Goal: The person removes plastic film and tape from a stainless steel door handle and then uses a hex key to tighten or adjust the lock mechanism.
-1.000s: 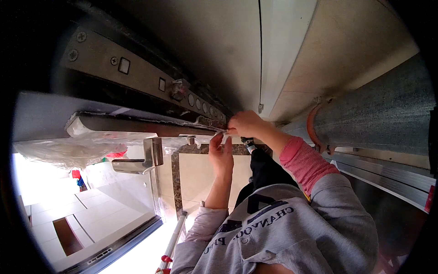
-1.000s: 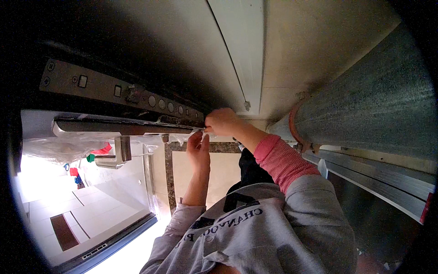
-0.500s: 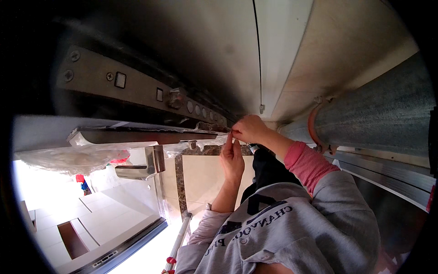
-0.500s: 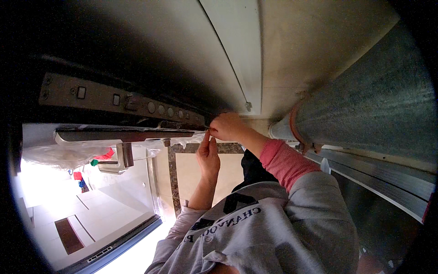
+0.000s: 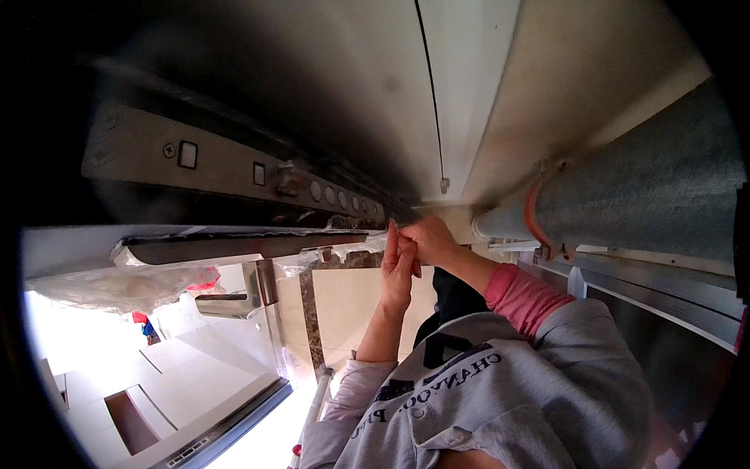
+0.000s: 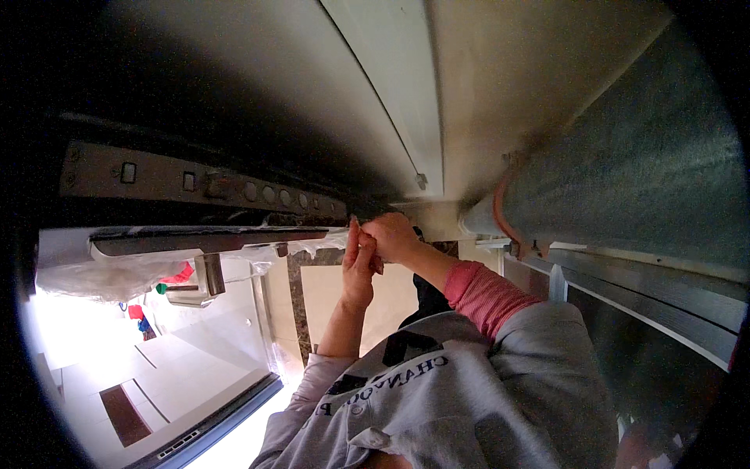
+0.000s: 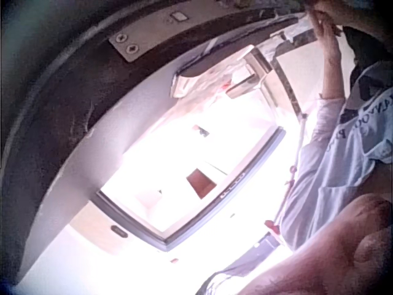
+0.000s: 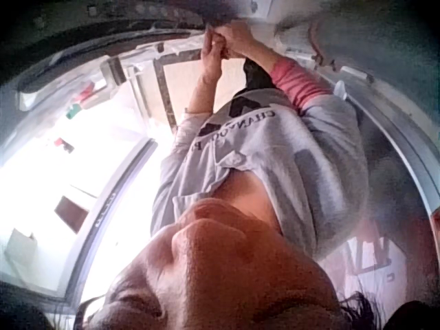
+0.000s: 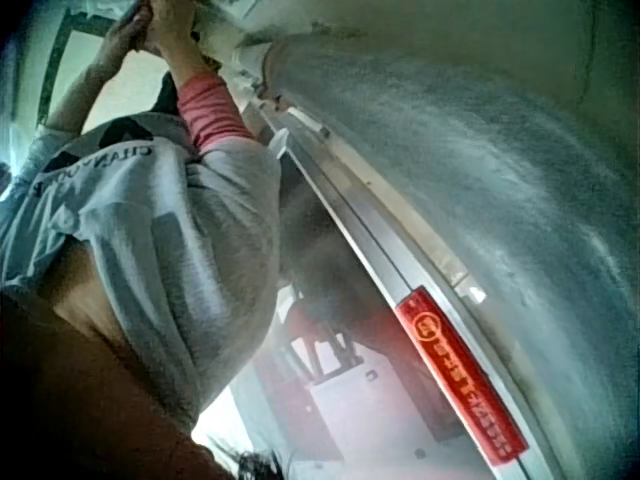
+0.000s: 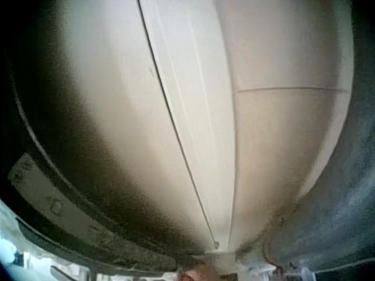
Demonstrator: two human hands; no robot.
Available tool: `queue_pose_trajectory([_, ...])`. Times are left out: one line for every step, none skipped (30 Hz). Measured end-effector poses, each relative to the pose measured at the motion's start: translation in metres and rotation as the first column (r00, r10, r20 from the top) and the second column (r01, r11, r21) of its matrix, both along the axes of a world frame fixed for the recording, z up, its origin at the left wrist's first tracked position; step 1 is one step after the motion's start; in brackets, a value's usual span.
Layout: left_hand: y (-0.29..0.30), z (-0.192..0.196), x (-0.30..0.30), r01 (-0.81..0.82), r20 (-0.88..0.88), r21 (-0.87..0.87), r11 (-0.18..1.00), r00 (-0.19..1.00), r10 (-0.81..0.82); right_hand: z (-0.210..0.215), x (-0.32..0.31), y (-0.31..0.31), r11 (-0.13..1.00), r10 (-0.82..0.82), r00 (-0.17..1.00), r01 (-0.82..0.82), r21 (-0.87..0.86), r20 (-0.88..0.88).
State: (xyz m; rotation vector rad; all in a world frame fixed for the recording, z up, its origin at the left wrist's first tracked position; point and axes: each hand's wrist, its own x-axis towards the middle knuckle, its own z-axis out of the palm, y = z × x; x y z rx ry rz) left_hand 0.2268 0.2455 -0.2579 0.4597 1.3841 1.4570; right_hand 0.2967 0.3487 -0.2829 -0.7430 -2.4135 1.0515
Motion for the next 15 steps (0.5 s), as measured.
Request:
queue_pose_trajectory([-0.001,-0.002,-0.002,0.022,0.012,-0.008,1.000,1.000,-0.022,0.000,0.002,-0.003,1.000,-0.003,1.000,0.003,-0.027,-0.017])
queue_pose_trajectory([-0.002,-0.003,-0.002,0.043,0.023,-0.016,0.999,0.999,-0.042,0.000,0.004,-0.005,0.998,-0.003,1.000,0.003,-0.055,-0.001])
queue_pose_trajectory([-0.001,-0.003,-0.001,0.039,0.027,-0.001,0.999,0.999,-0.039,0.000,0.005,-0.007,0.997,-0.002,1.000,0.003,-0.082,0.014])
queue_pose_trajectory([-0.001,-0.002,0.000,0.035,0.031,0.013,0.999,0.999,-0.035,0.002,0.006,-0.008,0.994,0.000,1.000,0.003,-0.109,0.028])
queue_pose_trajectory([0.000,-0.002,0.000,0.030,0.035,0.026,0.999,0.999,-0.031,0.005,0.009,-0.005,0.987,0.057,0.998,-0.051,-0.155,0.035])
queue_pose_trajectory([0.000,-0.002,0.000,0.042,0.031,0.022,0.999,0.999,-0.043,0.012,0.016,0.002,0.975,0.112,0.993,-0.101,-0.200,0.044])
queue_pose_trajectory([0.000,-0.002,-0.002,0.055,0.029,0.017,0.998,0.998,-0.055,0.015,0.022,0.009,0.958,0.167,0.985,-0.150,-0.246,0.050])
queue_pose_trajectory([0.000,-0.002,-0.003,0.066,0.026,0.012,0.998,0.997,-0.067,0.011,0.026,0.016,0.981,0.094,0.992,-0.077,-0.179,0.086])
queue_pose_trajectory([0.000,-0.002,-0.004,0.064,0.041,0.032,0.997,0.997,-0.065,0.006,0.028,0.022,0.994,0.025,0.993,-0.013,-0.111,0.112])
queue_pose_trajectory([-0.001,-0.004,-0.005,0.062,0.059,0.052,0.997,0.996,-0.066,0.014,0.027,0.029,0.998,-0.047,0.990,0.053,-0.041,0.136])
queue_pose_trajectory([-0.002,-0.007,-0.005,0.061,0.078,0.072,0.996,0.995,-0.066,0.025,0.024,0.038,0.995,-0.009,0.971,0.033,-0.097,0.238])
queue_pose_trajectory([-0.002,-0.010,-0.004,0.043,0.124,0.092,0.995,0.991,-0.054,0.041,0.019,0.042,0.993,0.061,0.965,-0.033,-0.113,0.256])
queue_pose_trajectory([-0.003,-0.013,-0.002,0.024,0.170,0.109,0.994,0.985,-0.042,0.053,0.014,0.043,0.987,0.131,0.953,-0.099,-0.129,0.273])
queue_pose_trajectory([-0.004,-0.015,0.000,0.004,0.216,0.126,0.992,0.976,-0.031,0.062,0.007,0.045,0.976,0.201,0.936,-0.164,-0.147,0.288])
queue_pose_trajectory([-0.003,-0.015,0.002,-0.011,0.245,0.109,0.994,0.969,-0.017,0.068,-0.001,0.045,0.968,0.249,0.888,-0.217,-0.125,0.387])
